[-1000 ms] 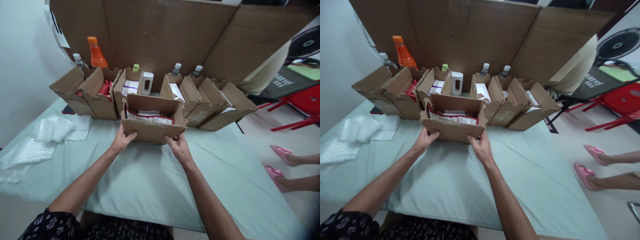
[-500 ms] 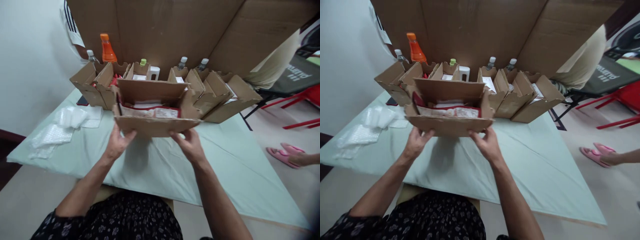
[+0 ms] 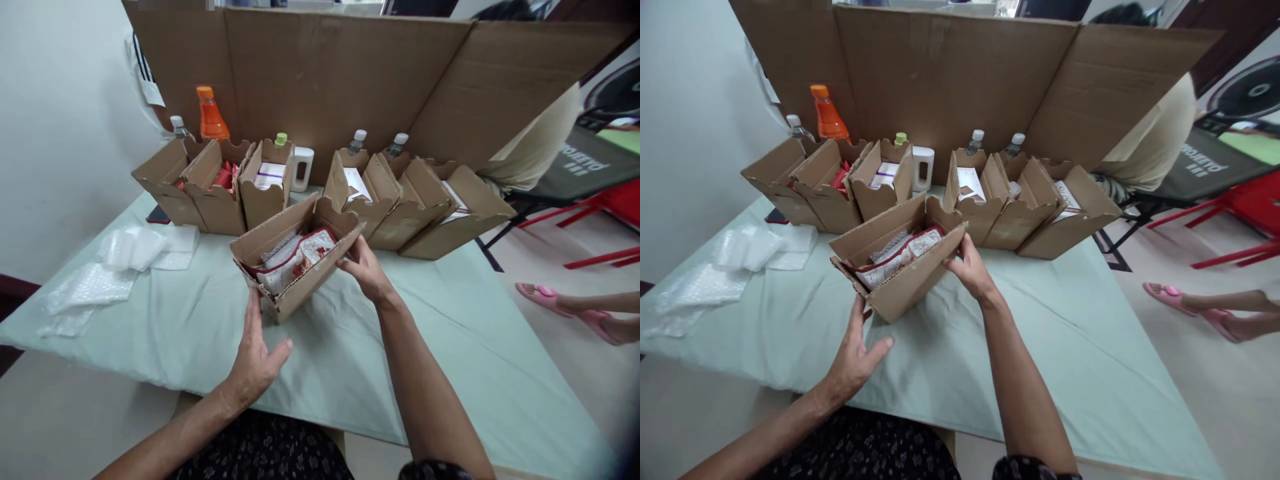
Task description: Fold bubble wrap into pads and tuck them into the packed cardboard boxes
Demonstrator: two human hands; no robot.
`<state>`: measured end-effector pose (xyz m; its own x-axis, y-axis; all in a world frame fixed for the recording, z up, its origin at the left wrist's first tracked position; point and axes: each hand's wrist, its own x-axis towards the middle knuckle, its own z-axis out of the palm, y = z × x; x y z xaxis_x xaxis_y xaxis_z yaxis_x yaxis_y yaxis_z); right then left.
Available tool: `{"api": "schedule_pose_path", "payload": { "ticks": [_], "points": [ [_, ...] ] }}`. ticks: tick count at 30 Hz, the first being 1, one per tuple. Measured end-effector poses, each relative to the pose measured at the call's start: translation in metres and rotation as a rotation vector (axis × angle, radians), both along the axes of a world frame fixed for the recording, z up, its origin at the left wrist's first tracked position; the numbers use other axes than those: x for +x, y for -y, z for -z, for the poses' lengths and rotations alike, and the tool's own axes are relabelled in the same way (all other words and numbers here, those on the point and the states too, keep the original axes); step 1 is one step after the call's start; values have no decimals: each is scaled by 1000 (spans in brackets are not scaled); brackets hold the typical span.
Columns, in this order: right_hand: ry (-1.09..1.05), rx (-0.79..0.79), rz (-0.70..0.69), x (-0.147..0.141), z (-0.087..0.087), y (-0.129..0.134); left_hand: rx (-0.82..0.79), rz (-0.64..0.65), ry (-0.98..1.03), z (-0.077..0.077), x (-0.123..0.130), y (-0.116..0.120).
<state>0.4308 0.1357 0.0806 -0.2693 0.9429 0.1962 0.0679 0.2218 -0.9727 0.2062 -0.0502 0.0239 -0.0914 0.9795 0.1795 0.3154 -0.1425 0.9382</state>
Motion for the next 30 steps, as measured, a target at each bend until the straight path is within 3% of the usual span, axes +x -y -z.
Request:
{"api": "schedule_pose_path", "payload": {
  "ticks": [4,9,21,25,30],
  "points": [
    [-1,73,15,-14,-3,-30,41,0,-60,4,18,-4],
    [-60,104,25,-25,2,-46,67,21,-81,10,27,-7],
    [-47,155,224,-32,17,-39,77,71,-115,2,39,-19],
    [-112,119,323,-34,36,-30,79,88,-106,3,48,-34],
    [-46,-15,382,-29,78,-26,50,78,30,7,74,-63]
  ]
}}
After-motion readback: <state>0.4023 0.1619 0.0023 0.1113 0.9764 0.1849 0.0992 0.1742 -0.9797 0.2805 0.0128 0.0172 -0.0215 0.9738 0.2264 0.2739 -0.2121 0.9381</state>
